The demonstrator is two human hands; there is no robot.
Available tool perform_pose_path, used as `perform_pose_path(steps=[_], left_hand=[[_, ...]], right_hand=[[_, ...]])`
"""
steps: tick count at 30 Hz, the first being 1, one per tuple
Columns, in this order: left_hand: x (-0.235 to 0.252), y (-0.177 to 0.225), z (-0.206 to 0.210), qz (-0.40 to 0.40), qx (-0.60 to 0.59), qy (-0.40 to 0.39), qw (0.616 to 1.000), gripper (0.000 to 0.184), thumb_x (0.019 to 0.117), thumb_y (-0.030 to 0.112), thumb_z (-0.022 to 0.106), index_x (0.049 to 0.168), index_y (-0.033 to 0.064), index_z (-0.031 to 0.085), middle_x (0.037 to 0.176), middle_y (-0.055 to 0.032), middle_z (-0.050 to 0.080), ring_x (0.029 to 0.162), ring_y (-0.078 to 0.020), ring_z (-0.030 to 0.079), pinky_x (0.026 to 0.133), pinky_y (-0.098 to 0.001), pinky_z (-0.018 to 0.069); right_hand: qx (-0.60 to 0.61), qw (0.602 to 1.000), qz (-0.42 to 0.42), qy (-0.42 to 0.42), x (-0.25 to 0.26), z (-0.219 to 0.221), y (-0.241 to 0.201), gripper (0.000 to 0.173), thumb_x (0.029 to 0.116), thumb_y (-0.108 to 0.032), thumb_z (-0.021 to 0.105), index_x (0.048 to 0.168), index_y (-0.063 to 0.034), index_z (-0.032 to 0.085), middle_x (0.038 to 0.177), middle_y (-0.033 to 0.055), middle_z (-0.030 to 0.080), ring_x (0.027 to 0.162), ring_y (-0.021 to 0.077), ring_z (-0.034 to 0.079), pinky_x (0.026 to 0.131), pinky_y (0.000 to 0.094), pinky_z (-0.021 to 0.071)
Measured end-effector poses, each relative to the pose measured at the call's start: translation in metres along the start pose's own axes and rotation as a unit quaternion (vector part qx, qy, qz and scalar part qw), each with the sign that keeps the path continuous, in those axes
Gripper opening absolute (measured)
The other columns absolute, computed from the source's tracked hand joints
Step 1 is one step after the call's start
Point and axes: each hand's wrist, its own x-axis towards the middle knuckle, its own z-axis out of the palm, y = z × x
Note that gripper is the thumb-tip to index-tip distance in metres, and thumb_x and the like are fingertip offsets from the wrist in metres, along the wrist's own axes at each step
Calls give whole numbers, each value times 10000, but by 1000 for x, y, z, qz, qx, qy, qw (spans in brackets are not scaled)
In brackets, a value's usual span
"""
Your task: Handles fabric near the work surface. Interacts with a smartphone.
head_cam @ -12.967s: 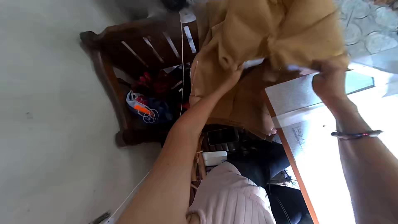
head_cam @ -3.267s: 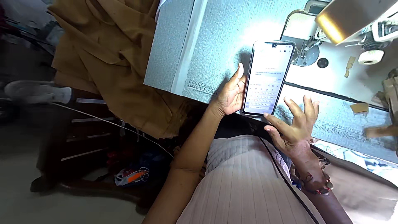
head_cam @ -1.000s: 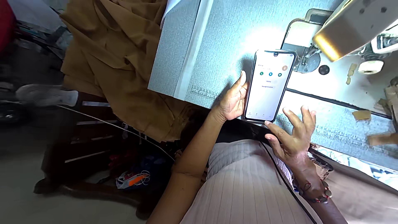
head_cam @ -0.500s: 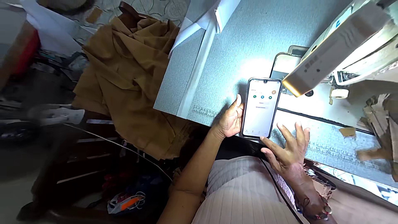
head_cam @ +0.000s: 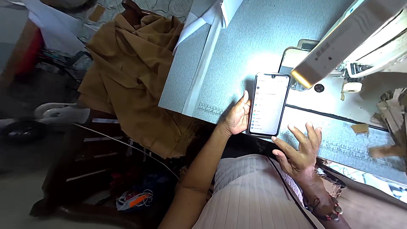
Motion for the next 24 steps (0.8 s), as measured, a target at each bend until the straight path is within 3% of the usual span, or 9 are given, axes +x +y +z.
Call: perform_pose_path(steps=[24], left_hand=[[3, 3, 3, 8, -9, -8, 1000, 724, 1053, 604, 56, 1371, 127, 497, 1249, -90, 685, 1169, -221, 672, 974, -413, 558]], right_hand=[[14, 1000, 3, -17, 1, 0, 1, 390, 1067, -498, 460, 1135, -228, 733, 1564, 42, 455, 1581, 280, 112, 1250, 575, -24]])
